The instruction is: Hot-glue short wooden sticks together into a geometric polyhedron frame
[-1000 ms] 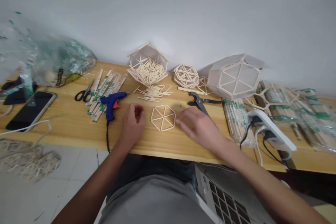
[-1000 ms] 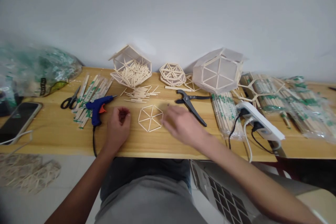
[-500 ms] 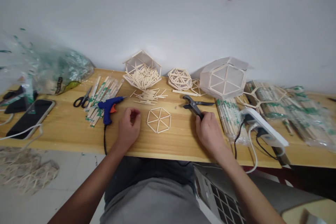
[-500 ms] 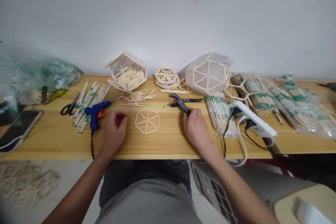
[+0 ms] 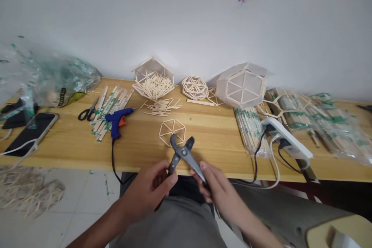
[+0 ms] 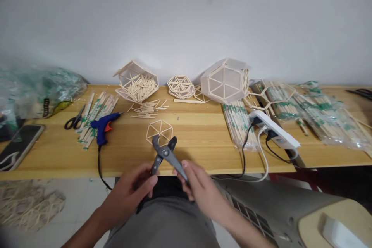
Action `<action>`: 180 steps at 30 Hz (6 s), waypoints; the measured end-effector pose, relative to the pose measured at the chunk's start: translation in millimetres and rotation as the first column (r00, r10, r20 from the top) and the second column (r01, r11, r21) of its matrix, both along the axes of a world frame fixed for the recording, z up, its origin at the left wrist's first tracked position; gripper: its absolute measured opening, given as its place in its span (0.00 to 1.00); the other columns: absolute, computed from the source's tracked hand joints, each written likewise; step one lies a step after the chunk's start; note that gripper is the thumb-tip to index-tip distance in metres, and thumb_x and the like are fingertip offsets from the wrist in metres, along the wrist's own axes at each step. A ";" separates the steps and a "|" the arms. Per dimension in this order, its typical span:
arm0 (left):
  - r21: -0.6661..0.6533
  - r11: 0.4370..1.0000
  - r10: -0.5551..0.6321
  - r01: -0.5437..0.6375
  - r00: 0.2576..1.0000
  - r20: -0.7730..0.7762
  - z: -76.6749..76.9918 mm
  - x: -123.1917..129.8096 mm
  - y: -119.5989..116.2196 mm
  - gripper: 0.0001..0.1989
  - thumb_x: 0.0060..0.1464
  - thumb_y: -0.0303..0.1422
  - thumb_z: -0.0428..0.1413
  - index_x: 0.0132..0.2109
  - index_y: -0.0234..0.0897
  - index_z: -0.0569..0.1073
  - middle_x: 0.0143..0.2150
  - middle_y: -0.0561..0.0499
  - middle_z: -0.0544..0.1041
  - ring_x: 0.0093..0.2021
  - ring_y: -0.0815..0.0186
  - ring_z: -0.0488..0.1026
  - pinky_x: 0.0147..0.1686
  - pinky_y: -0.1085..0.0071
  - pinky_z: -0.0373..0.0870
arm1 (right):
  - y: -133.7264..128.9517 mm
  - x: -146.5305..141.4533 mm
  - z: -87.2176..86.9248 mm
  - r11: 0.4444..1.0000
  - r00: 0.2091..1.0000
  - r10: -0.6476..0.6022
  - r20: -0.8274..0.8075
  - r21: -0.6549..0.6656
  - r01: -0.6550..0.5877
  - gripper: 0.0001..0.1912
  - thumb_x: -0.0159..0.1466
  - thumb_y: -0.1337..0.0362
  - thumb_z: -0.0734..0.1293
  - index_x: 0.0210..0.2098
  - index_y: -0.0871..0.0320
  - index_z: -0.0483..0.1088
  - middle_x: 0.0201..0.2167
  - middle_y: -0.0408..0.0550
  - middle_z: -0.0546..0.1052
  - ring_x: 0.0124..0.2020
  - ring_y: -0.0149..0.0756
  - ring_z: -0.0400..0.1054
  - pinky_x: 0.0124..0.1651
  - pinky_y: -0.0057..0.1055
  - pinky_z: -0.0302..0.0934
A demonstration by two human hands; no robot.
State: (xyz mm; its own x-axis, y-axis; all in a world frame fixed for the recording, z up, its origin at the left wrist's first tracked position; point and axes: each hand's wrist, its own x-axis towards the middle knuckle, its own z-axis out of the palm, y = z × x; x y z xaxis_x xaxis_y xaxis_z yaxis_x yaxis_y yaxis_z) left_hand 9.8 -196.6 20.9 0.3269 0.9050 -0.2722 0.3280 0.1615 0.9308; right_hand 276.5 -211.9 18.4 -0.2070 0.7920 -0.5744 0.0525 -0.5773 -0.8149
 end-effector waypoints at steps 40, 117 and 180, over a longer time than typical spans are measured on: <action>0.176 0.942 0.010 0.287 0.499 -0.867 -32.2 -19.2 -62.6 0.30 0.80 0.39 0.51 0.83 0.48 0.63 0.29 0.53 0.85 0.23 0.63 0.81 0.24 0.68 0.61 | -18.9 -38.6 -35.5 0.741 0.774 0.182 0.606 0.433 -0.513 0.21 0.83 0.61 0.61 0.72 0.45 0.71 0.59 0.52 0.87 0.54 0.45 0.87 0.56 0.37 0.81; 0.029 0.916 -0.129 0.400 0.362 -0.923 -12.7 -43.3 -48.8 0.36 0.79 0.35 0.50 0.87 0.49 0.51 0.39 0.49 0.89 0.31 0.58 0.85 0.27 0.68 0.63 | -13.6 -53.9 -43.7 0.666 0.776 0.158 0.610 0.515 -0.541 0.25 0.84 0.62 0.60 0.77 0.48 0.68 0.62 0.58 0.85 0.63 0.53 0.83 0.65 0.51 0.81; 0.607 0.707 0.050 0.362 0.831 -0.554 -37.9 26.4 78.1 0.09 0.75 0.33 0.56 0.55 0.41 0.80 0.83 0.40 0.64 0.85 0.46 0.54 0.80 0.39 0.62 | 96.9 131.1 -61.1 0.656 0.106 -0.484 0.868 0.441 -0.613 0.21 0.80 0.60 0.60 0.68 0.58 0.73 0.53 0.65 0.78 0.51 0.58 0.71 0.57 0.54 0.69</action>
